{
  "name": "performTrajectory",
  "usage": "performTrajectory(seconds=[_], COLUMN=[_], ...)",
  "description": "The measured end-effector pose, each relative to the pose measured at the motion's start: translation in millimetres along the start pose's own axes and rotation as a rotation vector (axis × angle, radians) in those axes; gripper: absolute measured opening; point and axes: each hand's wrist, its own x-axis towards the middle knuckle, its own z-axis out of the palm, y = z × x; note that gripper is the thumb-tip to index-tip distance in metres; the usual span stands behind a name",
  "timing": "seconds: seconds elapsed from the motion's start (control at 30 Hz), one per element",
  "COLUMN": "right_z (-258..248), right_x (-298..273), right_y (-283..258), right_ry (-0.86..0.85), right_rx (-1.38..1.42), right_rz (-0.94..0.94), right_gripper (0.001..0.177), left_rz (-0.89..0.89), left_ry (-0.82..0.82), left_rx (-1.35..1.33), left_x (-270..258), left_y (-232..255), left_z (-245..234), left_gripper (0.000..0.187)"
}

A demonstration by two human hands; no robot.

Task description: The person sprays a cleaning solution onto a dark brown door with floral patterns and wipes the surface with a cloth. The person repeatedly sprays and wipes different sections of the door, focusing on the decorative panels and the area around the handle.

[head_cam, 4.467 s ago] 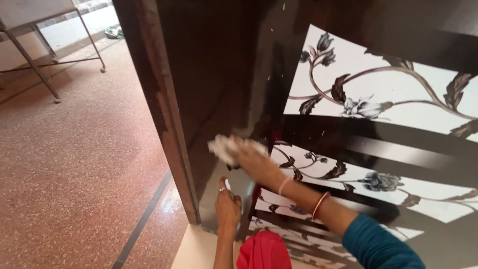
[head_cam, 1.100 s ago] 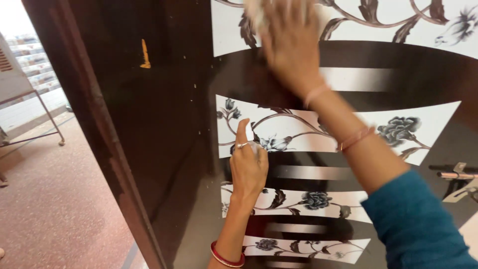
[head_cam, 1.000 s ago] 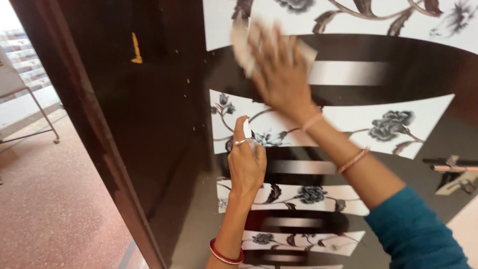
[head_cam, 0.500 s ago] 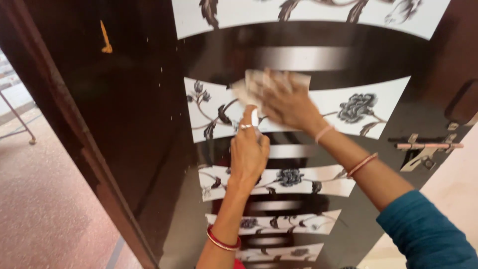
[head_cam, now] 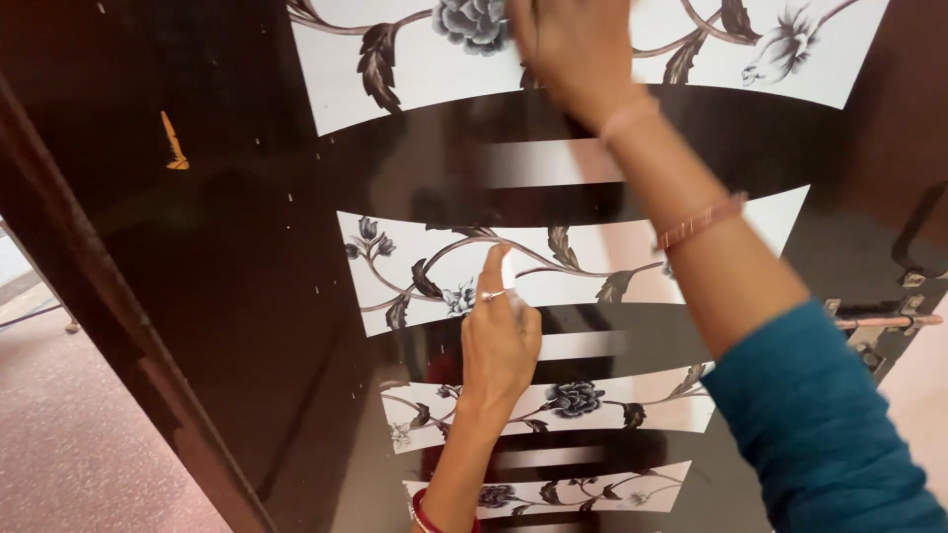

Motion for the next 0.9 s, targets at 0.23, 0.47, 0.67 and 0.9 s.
performTrajectory(seconds=[0.23, 0.47, 0.67, 0.9], right_z=[-15.3, 0.0, -14.0, -33.7], right_x=[-161.2, -335.3, -246.3, -75.1], right_y=[-53.4, -57.9, -20.5, 38.5], right_ry=[-0.143, -0.298, -0.303, 0.112], right_rx=[0.045, -0.076, 0.014, -0.047], right_rz=[-0.047, -0.34, -0.208, -0.162], right_gripper=[0.06, 0.055, 0.058, 0.042], left_rz=[-0.094, -0.082, -0.177, 0.213], left_ry=[-0.03, -0.089, -0.178, -0.045], left_rx=[-0.011, -0.039, -0.017, -0.001], left_x=[-5.1, -23.5, -7.6, 24.7], left_y=[2.0, 17.1, 33.3, 29.7], left_z=[6.4, 16.8, 22.1, 70.0], left_gripper=[0.071, 0.068, 0.069, 0.061])
